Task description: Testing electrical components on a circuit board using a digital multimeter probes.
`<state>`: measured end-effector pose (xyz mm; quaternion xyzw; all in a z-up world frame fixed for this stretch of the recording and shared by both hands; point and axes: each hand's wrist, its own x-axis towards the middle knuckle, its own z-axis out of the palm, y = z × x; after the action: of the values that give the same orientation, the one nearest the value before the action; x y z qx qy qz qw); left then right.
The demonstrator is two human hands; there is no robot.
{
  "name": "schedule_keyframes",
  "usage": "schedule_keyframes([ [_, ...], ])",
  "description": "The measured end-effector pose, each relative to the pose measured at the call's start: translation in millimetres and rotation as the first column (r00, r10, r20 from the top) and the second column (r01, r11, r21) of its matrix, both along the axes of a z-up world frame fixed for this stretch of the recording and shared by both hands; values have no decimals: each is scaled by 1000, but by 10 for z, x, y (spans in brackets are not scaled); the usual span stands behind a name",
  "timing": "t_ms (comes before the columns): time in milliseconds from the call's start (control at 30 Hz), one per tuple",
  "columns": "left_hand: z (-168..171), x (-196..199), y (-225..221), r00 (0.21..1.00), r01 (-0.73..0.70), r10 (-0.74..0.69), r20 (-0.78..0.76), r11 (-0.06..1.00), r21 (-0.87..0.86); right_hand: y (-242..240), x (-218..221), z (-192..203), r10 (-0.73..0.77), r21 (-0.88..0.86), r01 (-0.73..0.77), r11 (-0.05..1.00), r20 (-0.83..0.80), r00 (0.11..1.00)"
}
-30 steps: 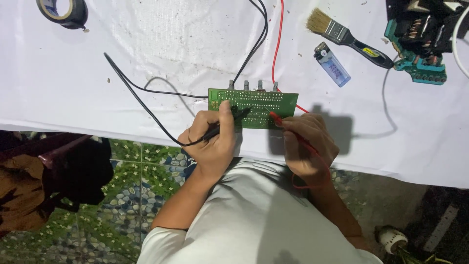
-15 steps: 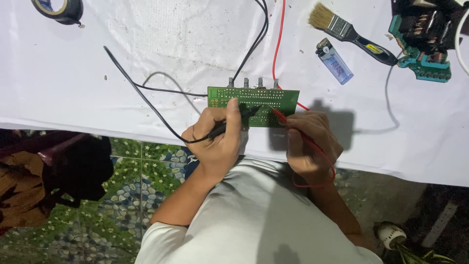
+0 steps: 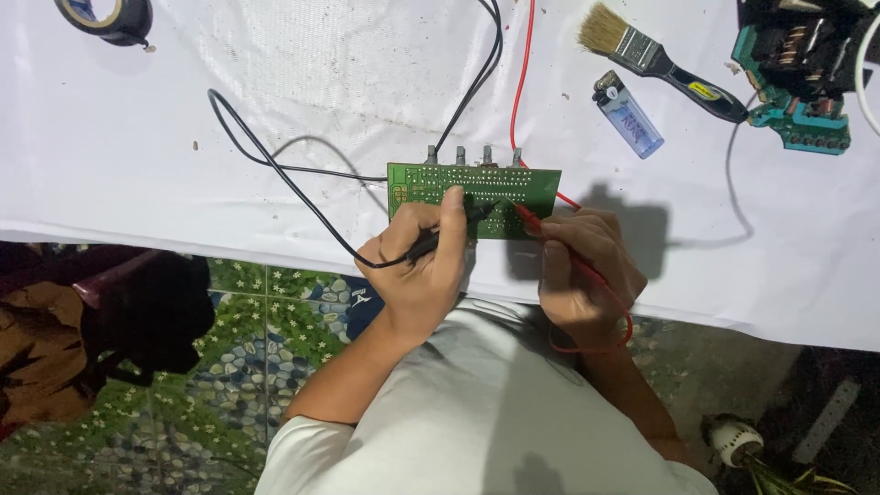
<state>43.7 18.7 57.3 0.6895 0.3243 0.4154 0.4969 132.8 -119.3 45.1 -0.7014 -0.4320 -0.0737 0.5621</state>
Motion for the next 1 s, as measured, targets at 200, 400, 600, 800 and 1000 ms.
schedule_keyframes([
  [200,-58,-33,-2,1000,16,-16,-8,1000,0,34,54,-43,33,93,-45,995,129,991],
  [400,-53,14,-31,1000,25,-25,10,1000,-15,34,40,-51,14,91,-25,996,116,993],
  [600,6,23,-16,1000,30,-30,6,1000,-7,51,54,-8,25,72,-28,997,51,998],
  [800,-35,-14,-14,1000,14,-14,-7,1000,-11,27,45,-43,19,66,-21,998,30,999],
  [1000,-35,-12,1,1000,24,-24,-12,1000,-12,55,9,21,17,45,-17,999,-8,1000],
])
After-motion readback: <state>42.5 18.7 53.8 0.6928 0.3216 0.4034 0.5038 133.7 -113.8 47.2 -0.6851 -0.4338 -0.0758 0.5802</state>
